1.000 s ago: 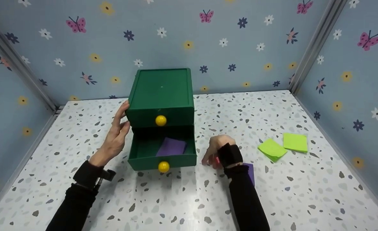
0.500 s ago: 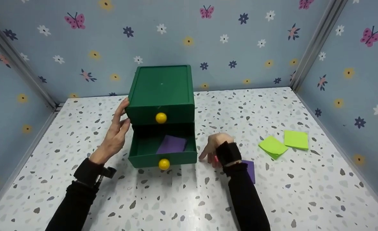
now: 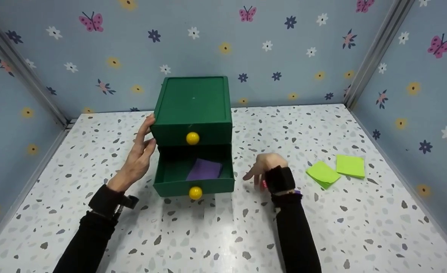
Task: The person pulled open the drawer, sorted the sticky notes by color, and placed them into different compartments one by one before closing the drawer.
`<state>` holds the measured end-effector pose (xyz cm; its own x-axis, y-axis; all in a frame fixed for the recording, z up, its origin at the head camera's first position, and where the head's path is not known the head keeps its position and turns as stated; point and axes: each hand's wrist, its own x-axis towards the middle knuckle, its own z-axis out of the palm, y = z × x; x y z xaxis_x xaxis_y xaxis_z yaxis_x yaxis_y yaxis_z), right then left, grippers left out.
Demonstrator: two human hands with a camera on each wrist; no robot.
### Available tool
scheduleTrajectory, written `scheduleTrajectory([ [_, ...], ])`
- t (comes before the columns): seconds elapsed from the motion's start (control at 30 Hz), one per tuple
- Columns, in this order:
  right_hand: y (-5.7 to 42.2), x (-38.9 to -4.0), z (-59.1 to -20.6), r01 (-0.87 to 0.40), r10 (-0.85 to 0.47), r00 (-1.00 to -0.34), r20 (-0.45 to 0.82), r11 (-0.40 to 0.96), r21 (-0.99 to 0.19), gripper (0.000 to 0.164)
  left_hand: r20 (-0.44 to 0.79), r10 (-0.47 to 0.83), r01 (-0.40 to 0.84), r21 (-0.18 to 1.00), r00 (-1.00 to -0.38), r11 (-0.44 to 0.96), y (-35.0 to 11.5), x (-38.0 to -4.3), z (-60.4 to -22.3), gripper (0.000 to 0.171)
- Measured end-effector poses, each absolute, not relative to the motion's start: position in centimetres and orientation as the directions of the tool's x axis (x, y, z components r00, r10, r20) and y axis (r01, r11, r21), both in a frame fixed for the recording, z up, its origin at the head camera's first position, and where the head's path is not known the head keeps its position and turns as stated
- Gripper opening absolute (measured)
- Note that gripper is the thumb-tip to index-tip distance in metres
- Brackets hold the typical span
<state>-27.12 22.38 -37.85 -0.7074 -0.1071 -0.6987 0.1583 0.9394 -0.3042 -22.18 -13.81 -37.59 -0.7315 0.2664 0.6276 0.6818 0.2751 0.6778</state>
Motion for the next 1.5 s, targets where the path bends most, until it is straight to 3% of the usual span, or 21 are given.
scheduleTrajectory([
  [0.2,26.6,-27.3,-37.4,0.262,-0.072,-0.703,-0.707,0.899,-0.352,0.073,0.629,0.263,0.682,0.684,-0.731,0.26,-13.7,-22.3,-37.4,0.046],
  [0.4,28.5,-28.1,-39.2,0.336,-0.154,-0.63,-0.762,0.83,-0.445,0.048,0.631,0.266,0.685,0.678,-0.729,0.267,-13.8,-22.2,-37.4,0.046],
  [0.6,27.7,-28.5,-39.8,0.343,-0.163,-0.604,-0.781,0.831,-0.438,0.055,0.615,0.263,0.669,0.693,-0.743,0.268,-13.7,-22.0,-37.7,0.047],
  [0.8,26.3,-28.5,-39.1,0.294,-0.269,-0.594,-0.758,0.804,-0.516,0.052,0.63,0.257,0.68,0.681,-0.733,0.27,-13.7,-22.1,-37.6,0.047],
  [0.97,25.7,-28.5,-39.4,0.191,-0.319,-0.66,-0.68,0.804,-0.563,0.056,0.622,0.257,0.673,0.688,-0.74,0.272,-13.7,-22.2,-37.5,0.046],
  [1.2,24.8,-30.0,-40.5,-0.102,-0.414,-0.83,-0.375,0.772,-0.627,0.031,0.611,0.261,0.664,0.693,-0.747,0.279,-13.8,-22.1,-37.5,0.046],
  [1.33,24.9,-30.2,-40.7,-0.189,-0.352,-0.91,-0.22,0.823,-0.535,0.046,0.617,0.269,0.673,0.688,-0.74,0.272,-13.8,-22.1,-37.5,0.046],
  [1.5,25.2,-29.4,-40.7,-0.043,-0.159,-0.919,-0.361,0.95,-0.31,0.081,0.625,0.28,0.685,0.682,-0.728,0.257,-13.8,-22.2,-37.6,0.047],
])
